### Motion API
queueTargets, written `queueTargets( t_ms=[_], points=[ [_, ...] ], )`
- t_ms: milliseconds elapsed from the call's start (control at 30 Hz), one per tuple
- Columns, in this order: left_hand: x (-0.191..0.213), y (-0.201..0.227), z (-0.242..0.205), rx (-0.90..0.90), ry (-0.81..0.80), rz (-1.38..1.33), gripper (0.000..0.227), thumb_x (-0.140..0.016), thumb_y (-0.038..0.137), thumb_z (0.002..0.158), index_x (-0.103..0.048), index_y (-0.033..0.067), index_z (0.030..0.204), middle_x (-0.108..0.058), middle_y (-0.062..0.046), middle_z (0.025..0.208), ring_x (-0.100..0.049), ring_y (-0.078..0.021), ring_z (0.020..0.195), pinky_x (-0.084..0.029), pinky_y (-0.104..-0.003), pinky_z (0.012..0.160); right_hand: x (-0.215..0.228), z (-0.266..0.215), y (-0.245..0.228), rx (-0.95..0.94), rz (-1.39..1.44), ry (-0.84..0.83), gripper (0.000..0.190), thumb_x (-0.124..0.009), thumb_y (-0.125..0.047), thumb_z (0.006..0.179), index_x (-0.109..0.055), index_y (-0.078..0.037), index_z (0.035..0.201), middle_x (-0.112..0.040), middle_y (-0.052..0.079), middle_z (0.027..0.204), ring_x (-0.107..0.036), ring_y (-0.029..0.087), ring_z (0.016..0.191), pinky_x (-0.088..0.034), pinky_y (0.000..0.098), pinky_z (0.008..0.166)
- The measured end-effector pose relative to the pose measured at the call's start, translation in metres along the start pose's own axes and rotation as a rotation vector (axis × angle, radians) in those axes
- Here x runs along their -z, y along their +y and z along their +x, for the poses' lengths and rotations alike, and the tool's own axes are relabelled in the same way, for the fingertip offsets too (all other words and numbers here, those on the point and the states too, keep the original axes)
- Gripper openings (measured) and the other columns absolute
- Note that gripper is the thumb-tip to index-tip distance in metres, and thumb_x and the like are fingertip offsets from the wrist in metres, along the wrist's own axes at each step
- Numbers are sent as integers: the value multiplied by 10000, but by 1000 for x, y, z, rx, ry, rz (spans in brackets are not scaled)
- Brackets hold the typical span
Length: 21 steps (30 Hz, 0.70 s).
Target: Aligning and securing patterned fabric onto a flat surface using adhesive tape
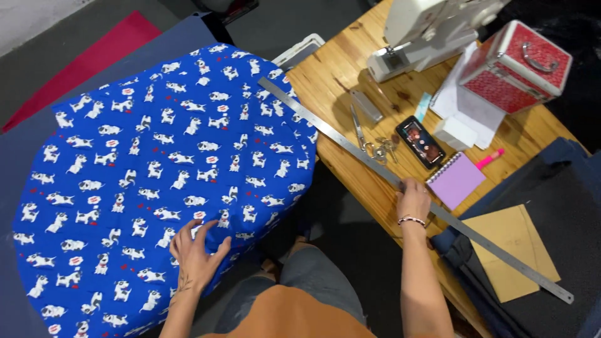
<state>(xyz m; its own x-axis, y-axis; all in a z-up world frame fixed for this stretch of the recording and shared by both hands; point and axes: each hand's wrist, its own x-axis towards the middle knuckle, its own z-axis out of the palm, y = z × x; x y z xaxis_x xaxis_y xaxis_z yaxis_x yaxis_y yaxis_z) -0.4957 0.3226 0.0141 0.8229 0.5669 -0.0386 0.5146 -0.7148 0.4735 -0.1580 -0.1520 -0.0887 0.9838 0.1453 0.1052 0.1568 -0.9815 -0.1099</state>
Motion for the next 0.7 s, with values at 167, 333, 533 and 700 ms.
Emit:
queueTargets(
  t_ms=[167,333,533,700],
  points=[
    [-23,25,-3,-47,71,-27,482,-666,593,833,-706,340,1240,-550,-46,1357,-475,-289,1324,-270,-504,1101,-4,2,8,5,63,37,407,-749,-113,793,-675,-181,1187,-654,157,1117,-640,407,970,-506,529,844],
    [-42,48,-7,-50,-49,-37,502,-685,595,798,-709,353,1238,-520,-27,1395,-420,-271,1375,-214,-540,1160,1,13,5,-56,93,83,306,-725,-91,877,-671,-178,1165,-648,168,1078,-623,427,970,-499,552,831],
    [-49,59,-3,-98,-46,4,496,-673,606,810,-712,346,1230,-537,-10,1331,-466,-258,1320,-222,-505,1146,26,24,-14,-150,178,5,305,-686,-38,933,-661,-130,1223,-635,240,1251,-625,446,1089,-498,616,901],
    [-46,61,2,-26,-95,16,471,-663,614,803,-714,391,1215,-544,-9,1364,-442,-255,1360,-202,-491,1169,38,38,-18,-230,162,-53,341,-696,-31,919,-617,-175,1217,-638,188,1199,-624,400,1085,-501,565,888]
  ],
)
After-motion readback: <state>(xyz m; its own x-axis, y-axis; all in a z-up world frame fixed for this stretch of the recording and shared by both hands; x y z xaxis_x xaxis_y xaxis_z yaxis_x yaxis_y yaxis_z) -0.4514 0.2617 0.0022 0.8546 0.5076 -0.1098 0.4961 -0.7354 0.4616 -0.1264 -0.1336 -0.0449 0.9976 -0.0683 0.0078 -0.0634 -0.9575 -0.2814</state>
